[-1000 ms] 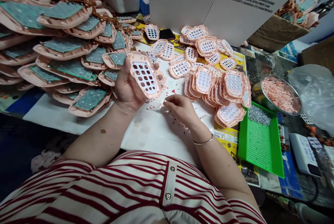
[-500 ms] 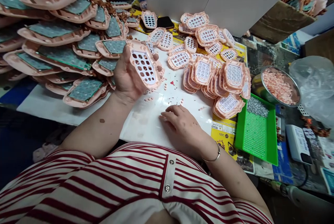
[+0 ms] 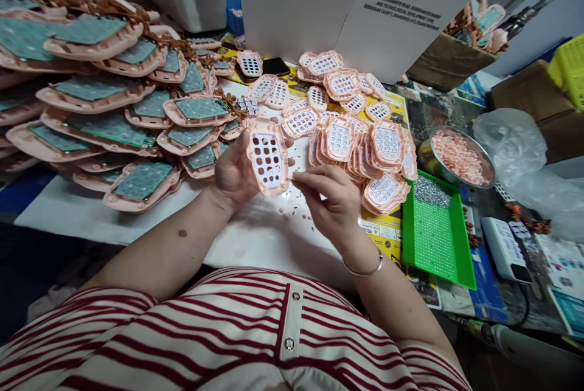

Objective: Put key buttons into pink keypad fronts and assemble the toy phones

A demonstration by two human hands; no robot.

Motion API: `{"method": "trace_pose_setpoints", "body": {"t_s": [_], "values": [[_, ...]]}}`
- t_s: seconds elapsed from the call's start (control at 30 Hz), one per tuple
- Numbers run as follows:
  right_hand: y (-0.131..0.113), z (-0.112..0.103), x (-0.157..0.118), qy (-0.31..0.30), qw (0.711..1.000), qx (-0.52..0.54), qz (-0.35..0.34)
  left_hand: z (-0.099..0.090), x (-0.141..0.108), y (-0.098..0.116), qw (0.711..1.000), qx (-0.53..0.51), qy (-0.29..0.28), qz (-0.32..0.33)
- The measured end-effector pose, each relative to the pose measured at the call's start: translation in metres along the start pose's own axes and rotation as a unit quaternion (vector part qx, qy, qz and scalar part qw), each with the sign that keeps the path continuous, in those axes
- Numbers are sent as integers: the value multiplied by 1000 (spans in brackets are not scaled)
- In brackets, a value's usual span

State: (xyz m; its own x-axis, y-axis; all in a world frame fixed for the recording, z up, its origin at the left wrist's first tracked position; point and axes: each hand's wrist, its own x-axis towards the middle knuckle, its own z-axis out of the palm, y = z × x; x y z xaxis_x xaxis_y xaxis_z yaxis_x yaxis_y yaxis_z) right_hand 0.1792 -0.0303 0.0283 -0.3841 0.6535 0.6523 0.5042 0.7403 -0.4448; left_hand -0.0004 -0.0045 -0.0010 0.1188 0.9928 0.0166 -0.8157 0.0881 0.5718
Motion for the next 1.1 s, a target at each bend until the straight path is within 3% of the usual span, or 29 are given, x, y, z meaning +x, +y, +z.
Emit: {"method": "trace_pose_setpoints", "body": {"t_s": [0.17,0.33,0.47,0.63,0.8,0.9,0.97,1.03,1.1], "values": [[-4,15,-2,-39,989,-93,-107,2,-4,-2,999,-7,14,-41],[-2,7,-5,-114,975,-106,-160,2,-4,0,998,-19,15,-60],[1,10,-11,-109,947,-202,-225,5,-4,-1,997,-16,33,-73],[8,16,-9,-84,978,-120,-147,5,-1,4,998,5,35,-55],[15,-4,5,-57,994,-84,41,-9,12,26,990,-23,54,127],[21,-1,15,-190,968,-131,93,-12,14,37,978,-36,75,191],[26,15,28,-284,940,-165,96,-9,13,41,977,-31,82,196],[33,40,48,-324,920,-189,110,-5,11,43,975,-29,88,202],[39,66,69,-324,913,-197,147,-3,10,44,971,-35,98,217]]}}
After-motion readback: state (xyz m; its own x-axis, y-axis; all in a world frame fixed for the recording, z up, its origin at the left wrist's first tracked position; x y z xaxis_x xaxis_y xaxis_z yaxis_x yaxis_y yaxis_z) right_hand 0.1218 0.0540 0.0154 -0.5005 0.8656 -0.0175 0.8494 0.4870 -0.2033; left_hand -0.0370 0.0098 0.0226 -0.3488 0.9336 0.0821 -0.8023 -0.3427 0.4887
